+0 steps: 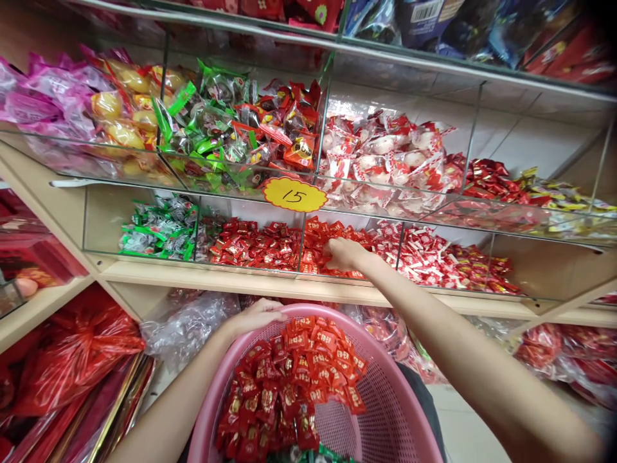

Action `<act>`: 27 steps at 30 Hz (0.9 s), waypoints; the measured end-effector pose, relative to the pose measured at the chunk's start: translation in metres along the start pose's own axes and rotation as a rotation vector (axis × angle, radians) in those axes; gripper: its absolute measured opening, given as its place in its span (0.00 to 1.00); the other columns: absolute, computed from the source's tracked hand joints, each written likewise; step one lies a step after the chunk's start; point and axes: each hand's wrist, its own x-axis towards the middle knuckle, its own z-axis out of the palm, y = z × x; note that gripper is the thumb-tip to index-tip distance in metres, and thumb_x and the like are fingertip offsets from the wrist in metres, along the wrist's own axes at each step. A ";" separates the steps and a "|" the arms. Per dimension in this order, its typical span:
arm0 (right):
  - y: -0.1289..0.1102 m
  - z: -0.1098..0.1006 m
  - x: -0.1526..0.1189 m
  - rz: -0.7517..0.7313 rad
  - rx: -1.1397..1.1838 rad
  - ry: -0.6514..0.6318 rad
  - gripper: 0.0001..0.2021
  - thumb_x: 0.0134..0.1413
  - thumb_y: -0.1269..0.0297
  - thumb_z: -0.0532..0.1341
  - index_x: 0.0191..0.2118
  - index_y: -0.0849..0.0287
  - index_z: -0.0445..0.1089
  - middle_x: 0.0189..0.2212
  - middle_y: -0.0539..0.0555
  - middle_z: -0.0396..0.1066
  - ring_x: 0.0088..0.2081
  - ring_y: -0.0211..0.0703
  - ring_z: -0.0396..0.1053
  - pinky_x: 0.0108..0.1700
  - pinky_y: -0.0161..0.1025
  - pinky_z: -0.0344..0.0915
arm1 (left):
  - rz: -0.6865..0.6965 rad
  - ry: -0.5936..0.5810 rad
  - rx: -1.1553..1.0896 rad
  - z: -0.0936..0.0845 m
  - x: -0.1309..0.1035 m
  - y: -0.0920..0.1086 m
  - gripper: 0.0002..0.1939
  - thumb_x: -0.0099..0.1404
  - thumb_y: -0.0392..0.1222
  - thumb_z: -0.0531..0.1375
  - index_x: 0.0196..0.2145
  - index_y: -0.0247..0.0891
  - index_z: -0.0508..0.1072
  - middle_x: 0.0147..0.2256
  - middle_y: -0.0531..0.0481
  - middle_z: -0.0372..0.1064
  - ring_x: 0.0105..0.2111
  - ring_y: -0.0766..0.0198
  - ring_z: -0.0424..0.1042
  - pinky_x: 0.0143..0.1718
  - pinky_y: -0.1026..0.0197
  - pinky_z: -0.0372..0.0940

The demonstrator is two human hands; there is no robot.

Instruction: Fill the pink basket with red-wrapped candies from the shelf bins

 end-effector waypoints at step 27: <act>0.039 0.024 -0.016 -0.042 -0.130 -0.019 0.09 0.43 0.62 0.59 0.33 0.60 0.69 0.34 0.59 0.69 0.35 0.46 0.68 0.30 0.33 0.57 | -0.022 0.008 0.054 0.000 0.001 0.000 0.15 0.52 0.49 0.53 0.27 0.33 0.70 0.22 0.56 0.60 0.24 0.68 0.57 0.25 0.68 0.51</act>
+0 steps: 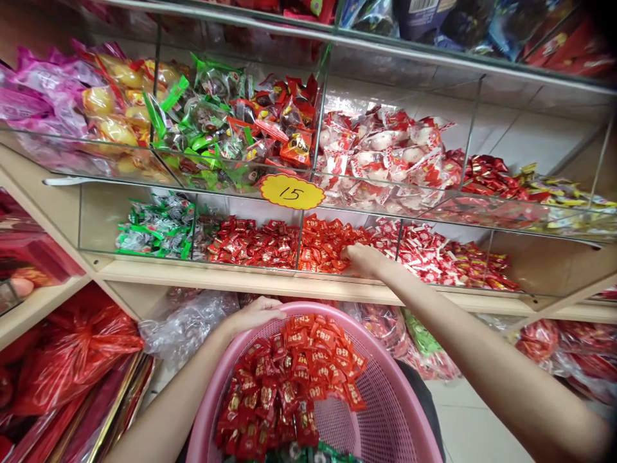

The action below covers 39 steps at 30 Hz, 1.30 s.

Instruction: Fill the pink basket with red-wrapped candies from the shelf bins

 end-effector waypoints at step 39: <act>-0.034 0.116 -0.140 -0.031 0.392 0.068 0.10 0.53 0.64 0.49 0.33 0.60 0.65 0.34 0.56 0.63 0.36 0.41 0.63 0.36 0.37 0.57 | 0.023 -0.016 0.024 0.001 0.005 -0.009 0.16 0.53 0.49 0.53 0.31 0.34 0.71 0.26 0.54 0.65 0.27 0.66 0.61 0.29 0.67 0.55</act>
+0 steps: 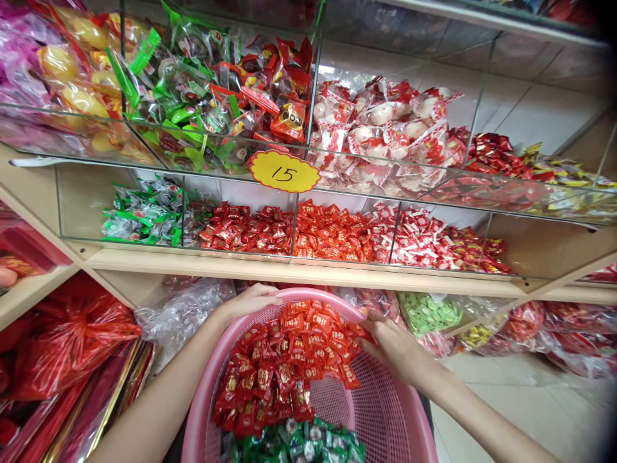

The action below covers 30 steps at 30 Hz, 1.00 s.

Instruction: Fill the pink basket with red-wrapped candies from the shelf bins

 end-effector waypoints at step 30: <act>-0.050 0.042 -0.037 0.055 -0.242 -0.076 0.09 0.47 0.77 0.53 0.26 0.63 0.70 0.26 0.57 0.70 0.29 0.42 0.69 0.31 0.33 0.60 | -0.016 0.000 -0.018 -0.001 -0.004 0.009 0.16 0.53 0.48 0.53 0.32 0.34 0.72 0.28 0.54 0.67 0.29 0.65 0.63 0.30 0.67 0.56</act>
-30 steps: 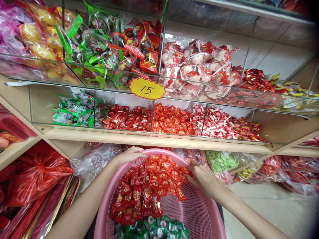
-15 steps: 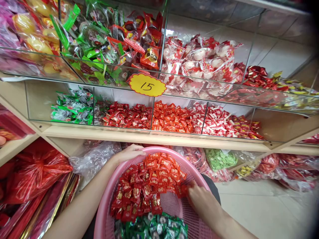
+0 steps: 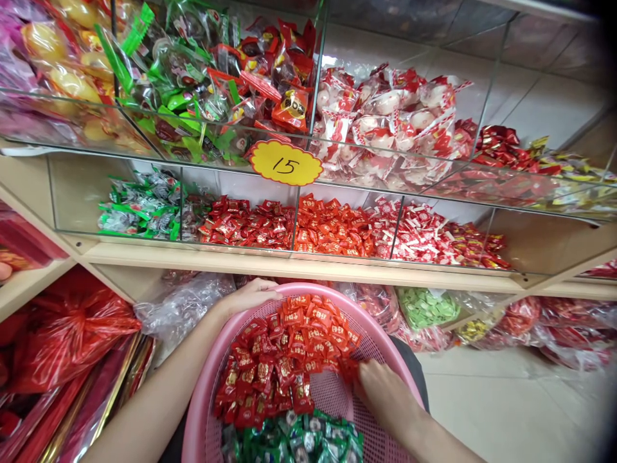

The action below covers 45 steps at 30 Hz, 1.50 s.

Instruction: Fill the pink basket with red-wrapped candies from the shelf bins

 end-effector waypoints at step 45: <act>0.006 0.003 0.005 0.166 -0.130 0.129 0.08 0.52 0.67 0.54 0.26 0.64 0.66 0.21 0.56 0.69 0.24 0.38 0.69 0.23 0.29 0.59 | -0.060 -0.025 -0.047 0.001 0.001 0.003 0.15 0.53 0.49 0.54 0.31 0.33 0.70 0.25 0.55 0.65 0.25 0.66 0.61 0.25 0.68 0.53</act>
